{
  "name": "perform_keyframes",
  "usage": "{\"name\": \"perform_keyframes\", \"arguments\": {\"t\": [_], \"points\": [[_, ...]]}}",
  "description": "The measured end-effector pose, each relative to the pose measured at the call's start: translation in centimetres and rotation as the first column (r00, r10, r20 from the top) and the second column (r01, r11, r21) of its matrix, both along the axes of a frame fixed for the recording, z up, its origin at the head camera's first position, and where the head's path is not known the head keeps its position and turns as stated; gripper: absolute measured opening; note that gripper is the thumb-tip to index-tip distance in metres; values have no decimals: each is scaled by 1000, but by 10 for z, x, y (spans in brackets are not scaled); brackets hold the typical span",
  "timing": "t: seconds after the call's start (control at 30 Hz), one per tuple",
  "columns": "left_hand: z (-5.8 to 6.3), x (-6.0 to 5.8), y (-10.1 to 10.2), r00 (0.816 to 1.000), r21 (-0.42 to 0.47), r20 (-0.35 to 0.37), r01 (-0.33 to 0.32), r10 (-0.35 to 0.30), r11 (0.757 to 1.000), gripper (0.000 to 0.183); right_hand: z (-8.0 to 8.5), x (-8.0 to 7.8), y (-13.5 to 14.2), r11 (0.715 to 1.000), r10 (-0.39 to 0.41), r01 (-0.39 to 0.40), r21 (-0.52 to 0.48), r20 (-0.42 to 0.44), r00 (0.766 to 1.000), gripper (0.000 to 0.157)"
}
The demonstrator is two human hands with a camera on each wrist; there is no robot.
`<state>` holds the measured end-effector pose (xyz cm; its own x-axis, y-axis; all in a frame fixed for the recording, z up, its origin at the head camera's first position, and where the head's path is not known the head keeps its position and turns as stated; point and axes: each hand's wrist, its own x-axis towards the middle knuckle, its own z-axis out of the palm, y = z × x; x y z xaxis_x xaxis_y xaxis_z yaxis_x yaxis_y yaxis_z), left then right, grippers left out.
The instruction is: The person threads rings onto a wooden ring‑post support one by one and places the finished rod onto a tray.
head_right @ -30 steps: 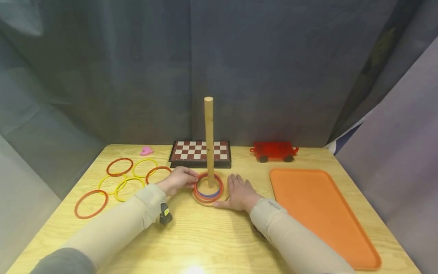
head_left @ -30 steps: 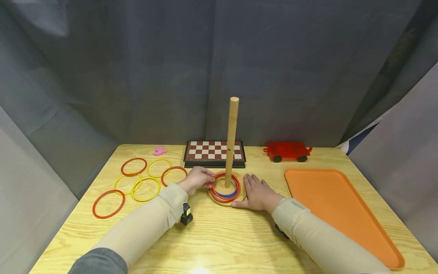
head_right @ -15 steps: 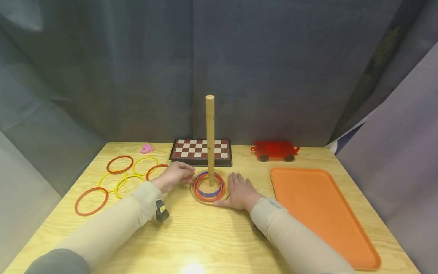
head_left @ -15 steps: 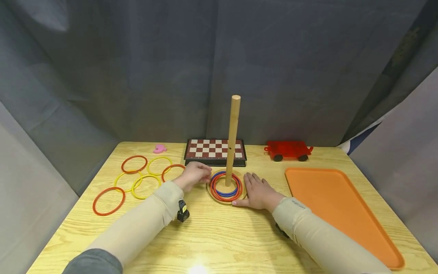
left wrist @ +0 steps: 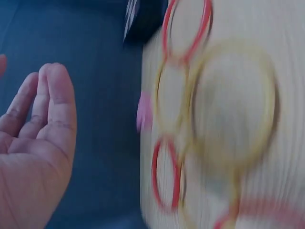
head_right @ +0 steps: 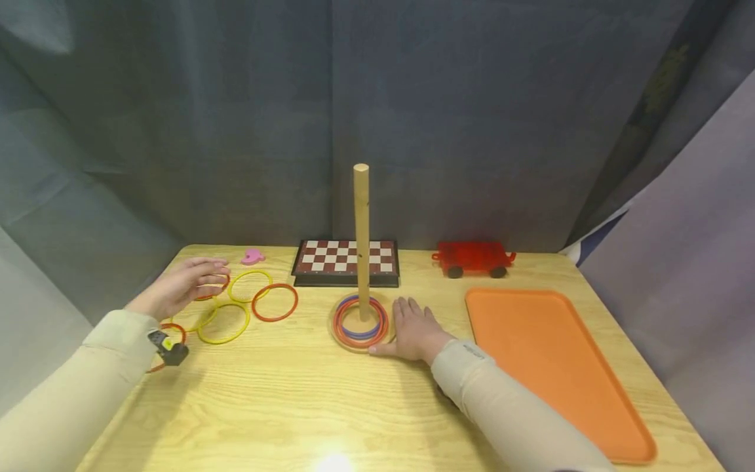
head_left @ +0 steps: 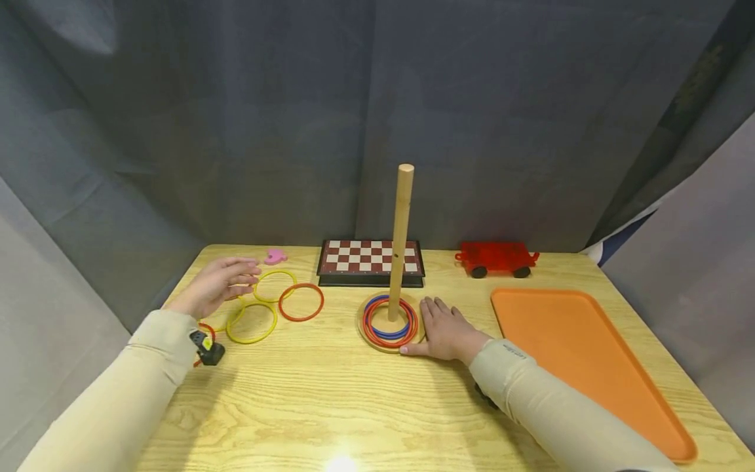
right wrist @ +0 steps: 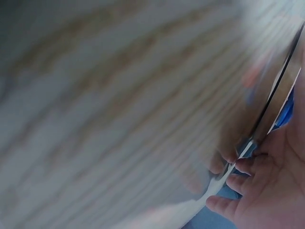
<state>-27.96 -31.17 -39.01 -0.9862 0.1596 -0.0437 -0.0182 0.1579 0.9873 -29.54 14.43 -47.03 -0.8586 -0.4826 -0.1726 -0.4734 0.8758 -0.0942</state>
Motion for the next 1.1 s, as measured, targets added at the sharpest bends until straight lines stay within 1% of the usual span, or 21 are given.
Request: {"name": "perform_keyframes", "arguments": {"t": [0.1,0.13,0.2,0.27,0.33,0.4,0.47,0.57,0.63,0.7,0.73,0.77,0.8,0.83,0.87,0.93,0.97,1.0,1.03,1.07,1.1], "points": [[7,11,-43,999,56,-6,-39,39,998,12,2,1,0,1000,3,-3,-4,0,1000,119],[8,14,-56,999,82,-9,-38,38,996,12,3,1,0,1000,2,-2,-4,0,1000,119],[6,22,-81,999,153,-17,-27,30,988,20,2,2,0,1000,3,-3,-9,2,1000,118],[1,30,-104,1000,216,-28,0,6,976,30,0,2,0,1000,4,-4,-11,3,1000,118],[-6,37,-124,999,260,-42,26,-15,965,36,0,3,0,1000,6,-6,-7,-3,1000,117],[-17,44,-141,998,275,-51,37,-24,961,39,0,2,0,1000,8,-8,-1,-10,1000,117],[-29,50,-153,999,278,-40,33,-22,960,40,1,2,-1,1000,11,-11,0,-17,1000,117],[-48,57,-164,1000,226,-1,8,-8,974,41,2,1,-1,1000,11,-11,1,-14,1000,117],[-58,60,-167,999,174,44,-34,26,984,36,3,1,0,1000,12,-12,-6,-11,1000,116],[-66,63,-166,995,47,77,-71,67,996,24,3,1,-1,1000,12,-12,-8,-9,1000,116],[-69,64,-165,992,-22,88,-85,87,996,21,3,1,-1,1000,13,-13,-9,-9,1000,116],[-71,64,-163,991,-99,88,-97,106,990,24,3,1,-1,1000,13,-13,-9,-8,1000,116],[-72,64,-162,990,-183,83,-100,117,978,32,3,1,-1,1000,14,-14,-10,-7,1000,116],[-72,65,-160,990,-269,71,-97,120,958,41,3,1,-1,1000,13,-13,-9,-7,1000,116],[-72,64,-158,993,-373,46,-86,111,924,48,3,1,-1,1000,13,-13,-9,-6,1000,115],[-70,63,-154,996,-519,2,-76,90,852,49,3,1,-1,1000,10,-10,-6,-6,1000,116],[-69,61,-153,997,-576,-15,-71,76,814,47,3,1,-1,1000,8,-8,-5,-7,1000,116],[-68,59,-152,998,-617,-30,-62,55,784,43,2,1,-1,1000,7,-7,-4,-7,1000,116],[-68,58,-151,998,-646,-40,-59,43,761,39,2,0,-1,1000,6,-6,-4,-7,1000,116],[-68,56,-151,998,-671,-47,-56,32,739,36,2,0,-1,1000,5,-5,-5,-7,1000,116],[-69,54,-151,998,-676,-49,-54,29,735,33,2,0,-1,1000,4,-4,-5,-7,1000,116]]}}
